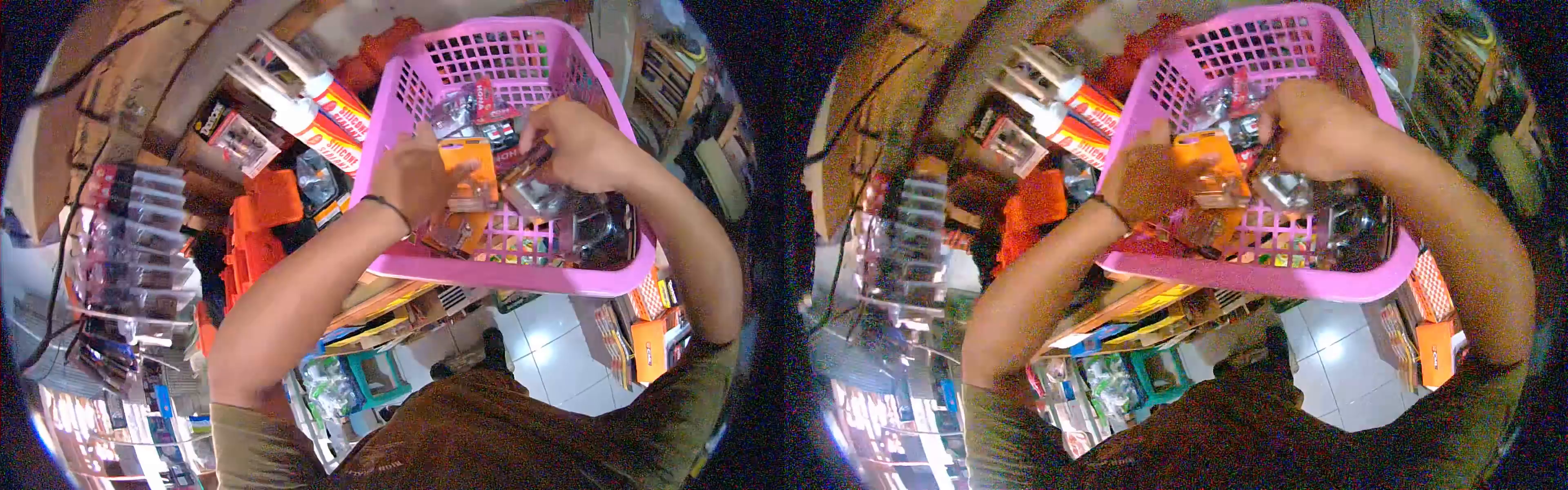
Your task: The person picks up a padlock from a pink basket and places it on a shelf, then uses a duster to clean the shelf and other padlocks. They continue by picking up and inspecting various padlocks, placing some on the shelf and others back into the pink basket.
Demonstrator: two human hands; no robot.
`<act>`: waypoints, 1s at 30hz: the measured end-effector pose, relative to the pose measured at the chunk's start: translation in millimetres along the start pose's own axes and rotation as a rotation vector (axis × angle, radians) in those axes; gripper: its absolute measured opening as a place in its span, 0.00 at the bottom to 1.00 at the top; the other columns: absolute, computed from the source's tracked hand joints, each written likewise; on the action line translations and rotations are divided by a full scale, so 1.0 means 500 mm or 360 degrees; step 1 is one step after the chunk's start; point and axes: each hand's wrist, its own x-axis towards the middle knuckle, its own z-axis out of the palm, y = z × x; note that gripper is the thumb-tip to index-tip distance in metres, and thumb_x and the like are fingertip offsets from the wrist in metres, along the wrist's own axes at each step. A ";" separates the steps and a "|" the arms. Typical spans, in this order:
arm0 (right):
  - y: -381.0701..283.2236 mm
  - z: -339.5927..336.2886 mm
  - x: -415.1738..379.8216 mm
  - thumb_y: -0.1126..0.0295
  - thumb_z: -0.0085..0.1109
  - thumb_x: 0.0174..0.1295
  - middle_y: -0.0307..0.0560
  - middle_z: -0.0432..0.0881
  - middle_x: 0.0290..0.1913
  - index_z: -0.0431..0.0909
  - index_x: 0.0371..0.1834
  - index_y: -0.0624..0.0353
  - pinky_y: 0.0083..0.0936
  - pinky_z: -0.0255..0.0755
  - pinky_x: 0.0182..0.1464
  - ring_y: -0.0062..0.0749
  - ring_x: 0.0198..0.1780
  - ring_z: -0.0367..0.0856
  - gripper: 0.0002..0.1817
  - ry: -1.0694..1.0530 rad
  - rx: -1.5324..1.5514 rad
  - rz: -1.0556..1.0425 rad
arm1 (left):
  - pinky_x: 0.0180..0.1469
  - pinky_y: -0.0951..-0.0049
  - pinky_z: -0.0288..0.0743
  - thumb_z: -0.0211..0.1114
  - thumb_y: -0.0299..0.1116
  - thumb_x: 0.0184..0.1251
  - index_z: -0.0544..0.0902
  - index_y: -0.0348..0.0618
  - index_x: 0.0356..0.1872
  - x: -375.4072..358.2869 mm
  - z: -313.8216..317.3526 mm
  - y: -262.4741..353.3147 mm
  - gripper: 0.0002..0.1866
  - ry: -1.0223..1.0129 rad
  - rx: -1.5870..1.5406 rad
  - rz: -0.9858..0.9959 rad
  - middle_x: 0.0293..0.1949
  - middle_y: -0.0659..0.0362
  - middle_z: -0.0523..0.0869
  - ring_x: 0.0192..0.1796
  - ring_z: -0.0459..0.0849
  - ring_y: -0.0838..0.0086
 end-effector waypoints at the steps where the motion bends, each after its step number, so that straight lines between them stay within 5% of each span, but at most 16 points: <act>1: -0.004 -0.012 -0.002 0.79 0.63 0.32 0.50 0.78 0.29 0.76 0.30 0.65 0.27 0.69 0.40 0.36 0.34 0.77 0.16 0.0048 0.0079 0.0063 | 0.36 0.63 0.73 0.60 0.57 0.50 0.75 0.36 0.29 0.008 -0.007 -0.004 0.27 0.0037 0.0343 -0.0344 0.29 0.47 0.81 0.35 0.80 0.57; 2: -0.008 -0.022 -0.012 0.81 0.63 0.33 0.46 0.77 0.27 0.75 0.27 0.66 0.24 0.69 0.38 0.29 0.32 0.76 0.13 0.0196 0.0138 -0.0123 | 0.35 0.63 0.73 0.57 0.57 0.52 0.75 0.34 0.28 0.011 -0.012 -0.007 0.28 -0.0006 0.0456 -0.0327 0.31 0.44 0.80 0.36 0.80 0.56; 6: -0.043 -0.080 -0.057 0.76 0.65 0.34 0.49 0.78 0.25 0.77 0.28 0.63 0.27 0.69 0.38 0.33 0.31 0.76 0.13 0.0425 0.0174 -0.0195 | 0.33 0.62 0.74 0.57 0.54 0.54 0.78 0.34 0.28 0.025 -0.050 -0.014 0.26 -0.0196 0.0315 -0.0345 0.29 0.44 0.80 0.32 0.81 0.55; 8: -0.061 -0.102 -0.078 0.77 0.65 0.35 0.48 0.78 0.25 0.77 0.27 0.63 0.26 0.69 0.38 0.32 0.30 0.76 0.13 0.0439 0.0207 -0.0199 | 0.32 0.62 0.74 0.59 0.48 0.52 0.81 0.35 0.26 0.023 -0.073 -0.007 0.21 -0.0520 -0.0063 -0.0799 0.27 0.44 0.81 0.30 0.81 0.56; 11: -0.105 -0.129 -0.112 0.78 0.64 0.34 0.45 0.77 0.24 0.76 0.26 0.63 0.23 0.68 0.37 0.28 0.31 0.75 0.12 0.0451 0.0223 -0.0205 | 0.32 0.62 0.75 0.60 0.40 0.49 0.82 0.35 0.23 0.013 -0.079 -0.036 0.15 -0.0358 0.0123 -0.0482 0.25 0.45 0.81 0.29 0.81 0.57; 13: -0.124 -0.136 -0.125 0.79 0.64 0.34 0.42 0.77 0.25 0.76 0.27 0.63 0.22 0.68 0.37 0.24 0.31 0.74 0.13 0.0463 0.0295 -0.0388 | 0.31 0.62 0.76 0.60 0.35 0.46 0.82 0.36 0.25 0.001 -0.081 -0.032 0.12 -0.0429 0.0199 -0.0640 0.25 0.45 0.81 0.29 0.82 0.58; 16: -0.158 -0.134 -0.138 0.80 0.64 0.35 0.39 0.77 0.26 0.76 0.29 0.63 0.19 0.68 0.37 0.21 0.31 0.73 0.13 0.0401 0.0420 -0.0543 | 0.31 0.61 0.76 0.61 0.39 0.49 0.77 0.38 0.35 -0.030 -0.067 0.019 0.15 0.0352 0.0868 -0.0617 0.32 0.48 0.80 0.33 0.81 0.56; 19: -0.206 -0.129 -0.145 0.81 0.64 0.36 0.39 0.77 0.27 0.76 0.29 0.63 0.18 0.68 0.38 0.20 0.31 0.73 0.13 0.0175 0.0532 -0.0574 | 0.32 0.61 0.75 0.61 0.41 0.51 0.75 0.39 0.37 -0.078 -0.100 0.046 0.17 0.0524 0.0850 -0.0448 0.33 0.48 0.79 0.35 0.80 0.56; 21: -0.250 -0.120 -0.155 0.82 0.63 0.36 0.41 0.78 0.30 0.76 0.30 0.64 0.19 0.68 0.42 0.22 0.35 0.74 0.13 0.0027 0.0681 -0.0771 | 0.35 0.62 0.74 0.61 0.41 0.52 0.75 0.40 0.35 -0.140 -0.136 0.071 0.16 0.0989 0.0753 -0.0249 0.32 0.48 0.79 0.36 0.79 0.58; 23: -0.285 -0.092 -0.147 0.79 0.65 0.36 0.39 0.77 0.29 0.76 0.30 0.64 0.17 0.67 0.38 0.19 0.33 0.73 0.14 -0.0137 0.0871 -0.1106 | 0.39 0.63 0.71 0.59 0.44 0.54 0.76 0.39 0.35 -0.206 -0.152 0.068 0.17 0.1092 0.0261 0.0014 0.31 0.51 0.79 0.35 0.78 0.61; 24: -0.314 -0.096 -0.160 0.85 0.60 0.36 0.45 0.77 0.38 0.75 0.32 0.66 0.22 0.67 0.49 0.26 0.43 0.74 0.15 -0.0346 0.0771 -0.1053 | 0.38 0.67 0.70 0.58 0.47 0.56 0.76 0.38 0.37 -0.249 -0.156 0.074 0.20 0.0981 -0.0344 0.0009 0.32 0.53 0.78 0.36 0.78 0.66; 27: -0.380 -0.042 -0.155 0.76 0.63 0.38 0.42 0.79 0.32 0.77 0.34 0.61 0.20 0.70 0.38 0.22 0.34 0.75 0.15 -0.0418 0.0453 -0.1277 | 0.37 0.75 0.69 0.45 0.58 0.62 0.72 0.37 0.46 -0.386 -0.098 0.064 0.31 0.0321 -0.2395 0.0129 0.38 0.60 0.76 0.39 0.73 0.79; 29: -0.422 0.016 -0.153 0.72 0.63 0.38 0.44 0.78 0.29 0.77 0.34 0.58 0.23 0.70 0.35 0.29 0.30 0.76 0.15 -0.0457 0.0393 -0.1397 | 0.54 0.69 0.65 0.48 0.72 0.46 0.62 0.34 0.58 -0.494 -0.054 0.050 0.50 0.0033 -0.2496 0.0255 0.57 0.57 0.68 0.56 0.69 0.71; 30: -0.446 0.050 -0.152 0.72 0.65 0.38 0.44 0.79 0.30 0.77 0.33 0.58 0.24 0.70 0.36 0.31 0.32 0.77 0.15 -0.0467 0.0384 -0.1450 | 0.47 0.74 0.66 0.44 0.69 0.52 0.65 0.35 0.54 -0.533 -0.037 0.043 0.44 -0.0061 -0.2523 0.0277 0.48 0.60 0.70 0.48 0.70 0.76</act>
